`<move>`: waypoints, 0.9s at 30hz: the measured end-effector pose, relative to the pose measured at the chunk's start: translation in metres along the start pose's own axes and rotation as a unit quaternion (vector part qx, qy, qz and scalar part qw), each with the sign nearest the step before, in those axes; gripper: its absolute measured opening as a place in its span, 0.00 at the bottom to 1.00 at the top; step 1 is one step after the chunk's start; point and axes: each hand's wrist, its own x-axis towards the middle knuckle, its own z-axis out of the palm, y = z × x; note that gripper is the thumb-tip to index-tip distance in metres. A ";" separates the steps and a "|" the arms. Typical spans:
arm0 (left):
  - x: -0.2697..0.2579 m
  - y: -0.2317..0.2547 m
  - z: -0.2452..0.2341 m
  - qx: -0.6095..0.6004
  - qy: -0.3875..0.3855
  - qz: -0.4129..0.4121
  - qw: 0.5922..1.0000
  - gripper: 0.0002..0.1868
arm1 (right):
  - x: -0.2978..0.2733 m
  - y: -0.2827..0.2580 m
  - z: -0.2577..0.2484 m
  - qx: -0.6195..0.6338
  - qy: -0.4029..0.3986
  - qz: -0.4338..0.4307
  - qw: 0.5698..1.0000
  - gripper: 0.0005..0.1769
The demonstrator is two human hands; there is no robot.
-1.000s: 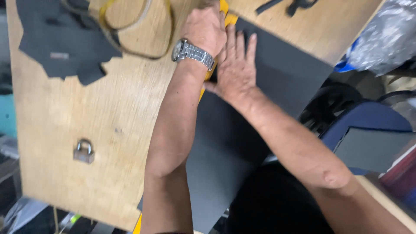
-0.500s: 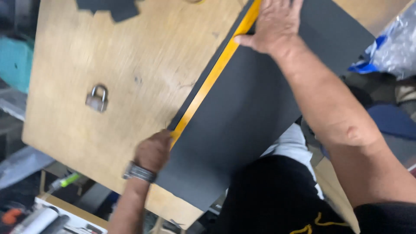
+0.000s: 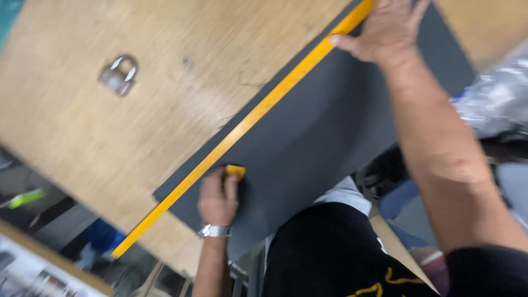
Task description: The person lays a piece of dark fabric on a wooden workbench and uses a yellow ruler and a measuring tape to mark straight lines with a piece of chalk. They then use large shears to cut the fabric along the marked lines.
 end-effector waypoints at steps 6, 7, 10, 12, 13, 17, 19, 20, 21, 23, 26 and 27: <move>0.020 -0.048 -0.020 0.255 0.142 0.136 0.947 0.23 | -0.011 -0.012 -0.033 -0.023 -0.089 0.075 0.993 0.78; 0.018 -0.062 -0.021 0.257 0.124 0.147 0.947 0.23 | -0.014 -0.016 -0.035 0.012 -0.111 0.090 0.990 0.79; 0.022 -0.062 -0.033 0.278 0.108 0.178 0.938 0.19 | -0.017 -0.018 -0.038 -0.002 -0.115 0.088 0.989 0.76; 0.020 -0.060 -0.032 0.296 0.109 0.177 0.932 0.16 | -0.018 -0.018 -0.036 0.003 -0.105 0.091 0.990 0.76; 0.019 -0.060 -0.032 0.318 0.107 0.176 0.925 0.14 | -0.018 -0.018 -0.034 0.010 -0.098 0.092 0.991 0.76; 0.024 -0.052 -0.039 0.264 0.122 0.182 0.939 0.14 | -0.020 -0.021 -0.042 0.003 -0.128 0.076 0.989 0.77; 0.027 -0.049 -0.044 0.233 0.127 0.204 0.942 0.13 | -0.023 -0.023 -0.046 0.019 -0.123 0.080 0.989 0.75; 0.025 -0.054 -0.042 0.237 0.125 0.198 0.943 0.13 | -0.023 -0.023 -0.043 0.019 -0.126 0.073 0.989 0.75; 0.023 -0.059 -0.039 0.254 0.121 0.184 0.942 0.13 | -0.023 -0.022 -0.041 0.019 -0.116 0.075 0.990 0.75; 0.022 -0.065 -0.035 0.272 0.118 0.165 0.941 0.13 | -0.024 -0.022 -0.043 0.018 -0.106 0.073 0.992 0.75; 0.023 -0.066 -0.034 0.281 0.127 0.159 0.938 0.13 | -0.026 -0.023 -0.046 0.027 -0.113 0.070 0.991 0.76; 0.023 -0.065 -0.034 0.267 0.124 0.164 0.941 0.13 | -0.026 -0.022 -0.044 0.021 -0.110 0.068 0.991 0.75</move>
